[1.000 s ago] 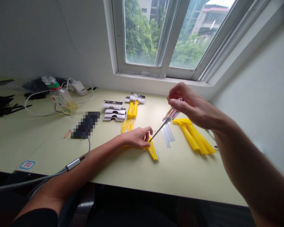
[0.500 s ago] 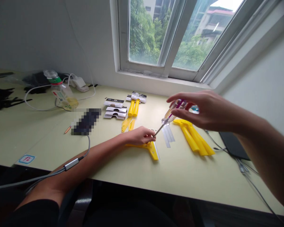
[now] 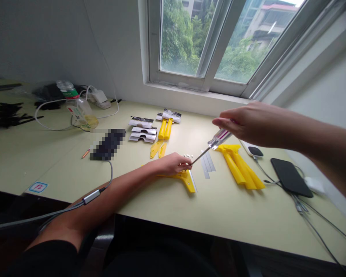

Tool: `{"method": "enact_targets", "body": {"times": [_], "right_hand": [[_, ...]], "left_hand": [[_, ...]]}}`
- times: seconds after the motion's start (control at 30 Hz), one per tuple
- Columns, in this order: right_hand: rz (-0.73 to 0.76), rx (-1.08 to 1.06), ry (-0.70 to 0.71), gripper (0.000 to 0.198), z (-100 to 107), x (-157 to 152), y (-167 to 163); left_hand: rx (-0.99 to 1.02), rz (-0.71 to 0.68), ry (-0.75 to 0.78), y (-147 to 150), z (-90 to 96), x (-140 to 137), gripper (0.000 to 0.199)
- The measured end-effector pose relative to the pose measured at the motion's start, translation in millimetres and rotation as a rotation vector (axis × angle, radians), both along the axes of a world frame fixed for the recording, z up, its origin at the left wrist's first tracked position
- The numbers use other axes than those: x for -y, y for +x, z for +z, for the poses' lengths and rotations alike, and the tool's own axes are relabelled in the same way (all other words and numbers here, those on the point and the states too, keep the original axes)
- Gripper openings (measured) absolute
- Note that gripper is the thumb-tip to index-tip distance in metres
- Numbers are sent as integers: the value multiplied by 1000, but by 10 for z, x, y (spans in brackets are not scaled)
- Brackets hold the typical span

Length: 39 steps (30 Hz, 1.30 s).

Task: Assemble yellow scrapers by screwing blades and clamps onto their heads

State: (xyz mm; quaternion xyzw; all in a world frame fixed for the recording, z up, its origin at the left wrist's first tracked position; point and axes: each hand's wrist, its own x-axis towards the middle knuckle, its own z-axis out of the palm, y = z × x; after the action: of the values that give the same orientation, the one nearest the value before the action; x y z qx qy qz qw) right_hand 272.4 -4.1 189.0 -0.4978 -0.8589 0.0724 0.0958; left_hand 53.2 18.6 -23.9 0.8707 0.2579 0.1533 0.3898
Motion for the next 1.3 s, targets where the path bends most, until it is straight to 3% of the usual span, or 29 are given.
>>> {"method": "enact_targets", "body": {"times": [0.13,0.23,0.33,0.4,0.6,0.7,0.83,0.9,1.0,1.17,1.3], "right_hand": [[198,132,-137,44,146,67,-10],[89,149,-113,56,152,91,-66],[-56,212,-30,46,64,84,-162],[-61,199,13,44,37,94,-205],[200,42,-196,39,79,156,-132],[62,-6,-106,48,-25,115,-95],[-125,94,93,42,-127,46,-78],[-32,65,31,36,-103,52,-74],[132,-19,-64,42,-61,79,-80],[-43,61,81,36,-122,22,-81],[128,33,-43,38,-51,28,-71]], "left_hand": [[-6,12,21,-7,-4,4,26],[13,8,46,-7,-34,1,25],[4,17,60,-1,-65,-6,26],[-19,24,61,1,-64,-5,27],[-17,-19,-2,-10,18,11,24],[-29,-2,4,-3,15,7,23],[-30,29,5,10,-16,3,28],[-29,34,9,13,-18,6,29],[-22,33,15,16,-8,14,28],[-15,33,16,21,21,21,27],[-11,10,-31,1,51,24,25]]}}
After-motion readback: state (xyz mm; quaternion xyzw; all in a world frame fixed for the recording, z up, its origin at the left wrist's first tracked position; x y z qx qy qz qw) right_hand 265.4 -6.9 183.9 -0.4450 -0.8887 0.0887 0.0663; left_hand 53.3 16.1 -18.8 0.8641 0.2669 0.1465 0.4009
